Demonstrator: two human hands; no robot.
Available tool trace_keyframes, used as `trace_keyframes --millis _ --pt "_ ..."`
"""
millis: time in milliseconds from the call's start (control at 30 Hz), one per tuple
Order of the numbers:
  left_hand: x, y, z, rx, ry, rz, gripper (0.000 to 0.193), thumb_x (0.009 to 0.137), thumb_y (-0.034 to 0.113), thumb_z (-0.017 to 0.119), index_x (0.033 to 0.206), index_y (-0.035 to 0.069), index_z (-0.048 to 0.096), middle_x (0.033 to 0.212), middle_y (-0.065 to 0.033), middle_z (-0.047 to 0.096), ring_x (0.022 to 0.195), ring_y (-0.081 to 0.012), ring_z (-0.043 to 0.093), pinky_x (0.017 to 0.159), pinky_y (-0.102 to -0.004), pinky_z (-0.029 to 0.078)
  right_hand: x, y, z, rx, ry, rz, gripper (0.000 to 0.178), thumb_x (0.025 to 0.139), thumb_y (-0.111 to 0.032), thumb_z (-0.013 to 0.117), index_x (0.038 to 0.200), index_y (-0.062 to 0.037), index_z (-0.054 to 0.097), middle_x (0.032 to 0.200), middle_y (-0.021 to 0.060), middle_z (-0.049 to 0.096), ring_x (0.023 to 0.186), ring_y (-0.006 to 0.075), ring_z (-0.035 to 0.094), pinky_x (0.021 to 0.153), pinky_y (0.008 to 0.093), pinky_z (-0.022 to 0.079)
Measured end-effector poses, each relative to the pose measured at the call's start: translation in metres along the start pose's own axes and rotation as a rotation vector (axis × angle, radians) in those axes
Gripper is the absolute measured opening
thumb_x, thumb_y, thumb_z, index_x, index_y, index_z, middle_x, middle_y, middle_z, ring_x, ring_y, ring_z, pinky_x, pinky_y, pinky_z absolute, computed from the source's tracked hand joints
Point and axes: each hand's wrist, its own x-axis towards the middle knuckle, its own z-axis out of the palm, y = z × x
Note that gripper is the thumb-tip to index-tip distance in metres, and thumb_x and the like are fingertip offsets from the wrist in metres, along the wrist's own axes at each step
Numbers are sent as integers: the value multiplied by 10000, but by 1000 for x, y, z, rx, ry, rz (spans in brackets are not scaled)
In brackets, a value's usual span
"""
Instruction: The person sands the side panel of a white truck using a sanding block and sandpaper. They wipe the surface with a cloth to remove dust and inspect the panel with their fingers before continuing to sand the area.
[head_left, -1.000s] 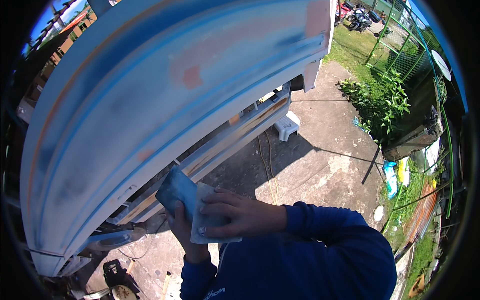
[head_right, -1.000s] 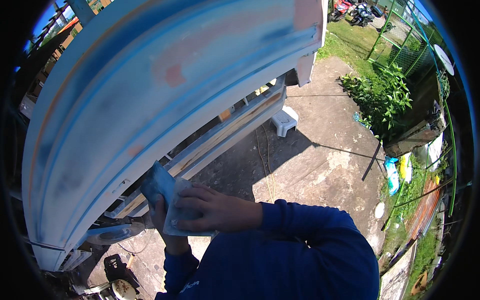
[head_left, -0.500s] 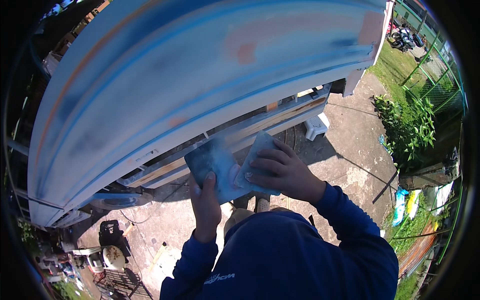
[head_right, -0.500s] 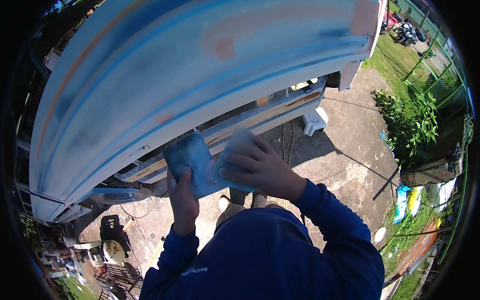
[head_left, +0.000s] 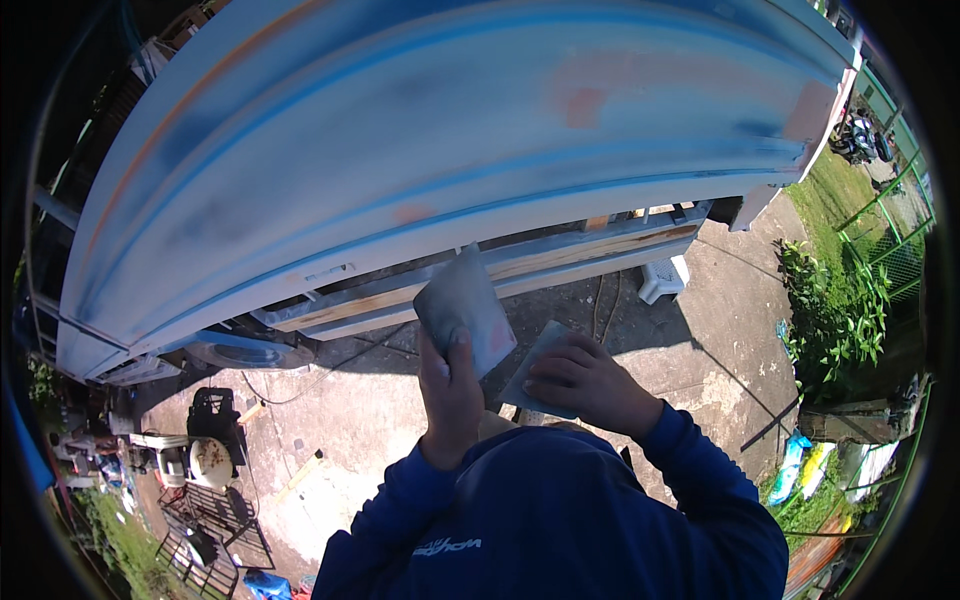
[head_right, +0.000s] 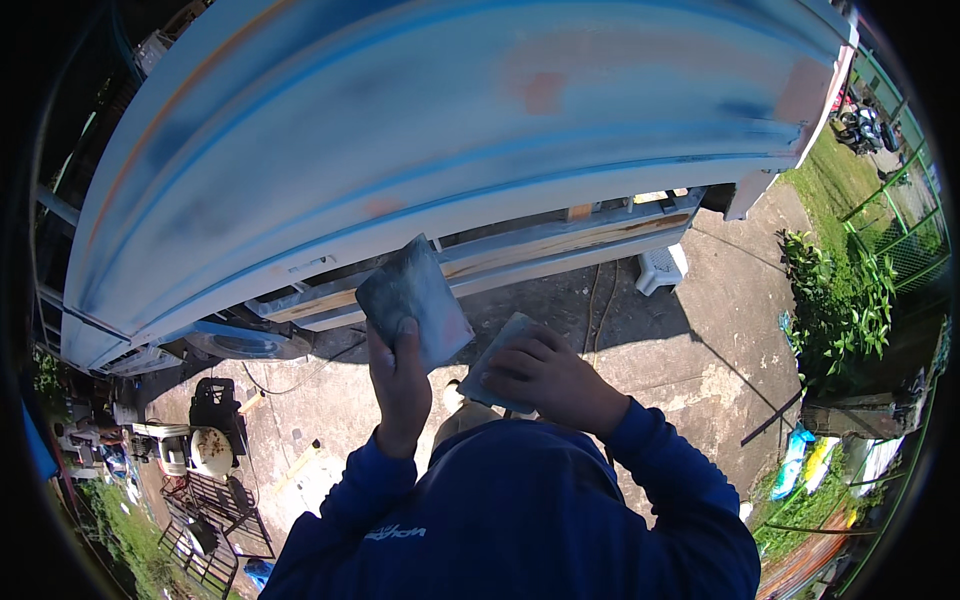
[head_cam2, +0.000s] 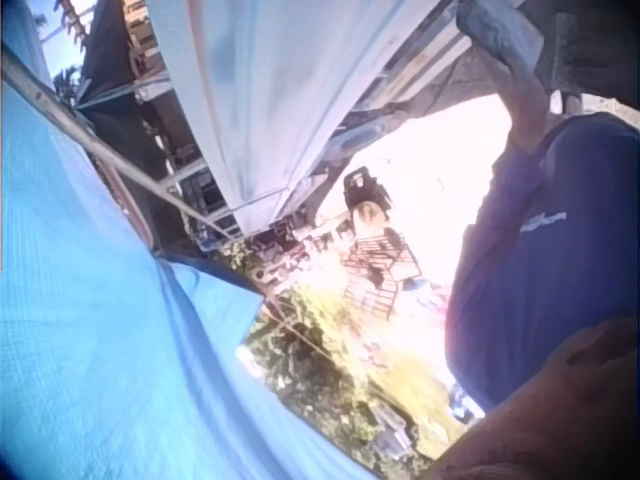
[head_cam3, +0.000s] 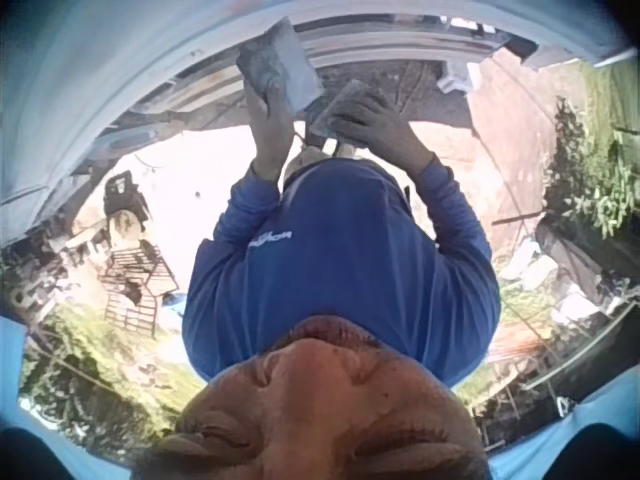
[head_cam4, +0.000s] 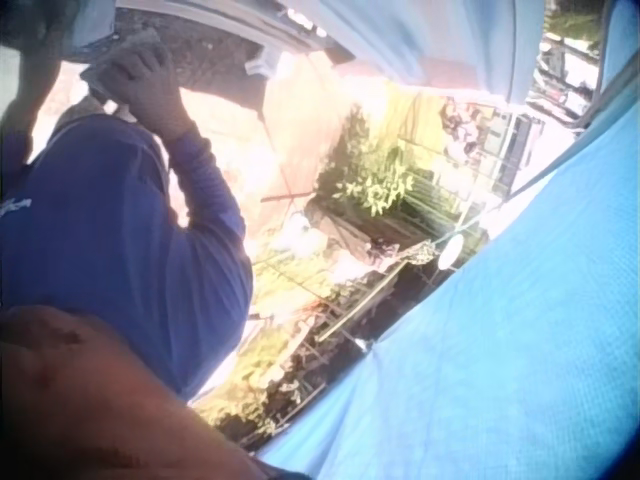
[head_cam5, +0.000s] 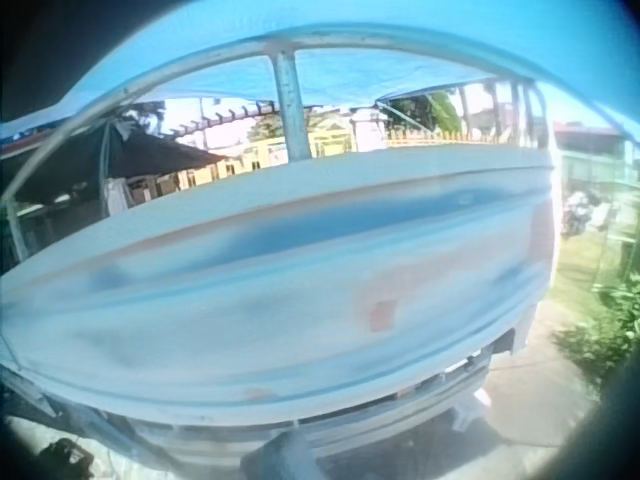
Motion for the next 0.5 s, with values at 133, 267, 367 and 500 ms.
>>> trace_keyframes --millis 133,267,367,500 --pt "1 -7 -8 -344 31 -226 319 1009 130 523 1310 29 491 1140 -70 598 1037 -146 591 896 -316 502 23 -28 -34 124 216 -38 463 760 -172 806 1198 -182 655 1318 129 525 1309 371 487 1119 523 399" --pt "-1 -18 -19 -742 40 -499 338 984 101 551 1310 33 488 1172 -91 608 1089 -191 620 928 -355 543 34 -21 4 196 189 -1 466 783 -102 789 1220 -151 634 1361 185 477 1339 436 442 1077 520 452" --pt "-5 -12 -30 -769 75 -526 361 970 81 562 1319 32 486 1187 -107 608 1093 -205 629 944 -361 553 21 30 9 48 103 101 474 788 -75 735 1243 -162 636 1348 143 515 1325 381 463 1090 521 427" --pt "-4 -9 -43 -486 41 -388 369 968 71 556 1326 23 480 1203 -108 596 1093 -192 621 933 -345 546 38 5 -8 -115 153 -78 467 771 -118 723 1221 -225 663 1319 51 557 1302 306 488 1121 564 380"
